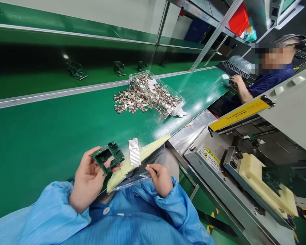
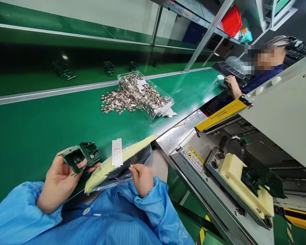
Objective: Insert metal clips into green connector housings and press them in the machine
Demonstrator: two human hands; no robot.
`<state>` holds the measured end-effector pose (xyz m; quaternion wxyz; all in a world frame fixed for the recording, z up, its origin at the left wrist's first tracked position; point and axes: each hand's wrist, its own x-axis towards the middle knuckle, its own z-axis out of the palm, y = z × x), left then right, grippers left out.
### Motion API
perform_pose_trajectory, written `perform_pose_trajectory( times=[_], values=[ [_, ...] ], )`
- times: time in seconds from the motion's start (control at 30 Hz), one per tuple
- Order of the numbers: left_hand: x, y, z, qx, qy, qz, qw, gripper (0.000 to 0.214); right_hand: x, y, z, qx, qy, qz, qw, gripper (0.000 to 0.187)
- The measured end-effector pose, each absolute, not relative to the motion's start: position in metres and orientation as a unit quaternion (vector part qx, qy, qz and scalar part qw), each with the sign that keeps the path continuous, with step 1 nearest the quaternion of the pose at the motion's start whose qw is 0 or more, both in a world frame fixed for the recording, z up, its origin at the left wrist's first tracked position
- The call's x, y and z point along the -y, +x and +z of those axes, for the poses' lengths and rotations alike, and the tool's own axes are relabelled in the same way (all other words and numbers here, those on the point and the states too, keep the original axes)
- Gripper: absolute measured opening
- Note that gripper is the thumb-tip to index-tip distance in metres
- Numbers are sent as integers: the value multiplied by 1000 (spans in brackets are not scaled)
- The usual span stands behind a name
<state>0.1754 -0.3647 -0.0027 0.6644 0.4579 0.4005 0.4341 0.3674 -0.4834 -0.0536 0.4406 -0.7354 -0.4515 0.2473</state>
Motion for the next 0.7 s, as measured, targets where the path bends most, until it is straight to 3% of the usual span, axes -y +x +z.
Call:
perform_pose_trajectory(
  times=[0.33,0.47,0.7],
  values=[
    [362,182,2,-375,462,415,688,47,478,361,-24,489,-758,198,384,26],
    [368,182,-3,-363,476,424,679,40,476,348,-8,465,-698,254,481,15],
    [373,181,-13,-324,537,441,642,29,457,313,11,448,-621,209,608,24]
  ],
)
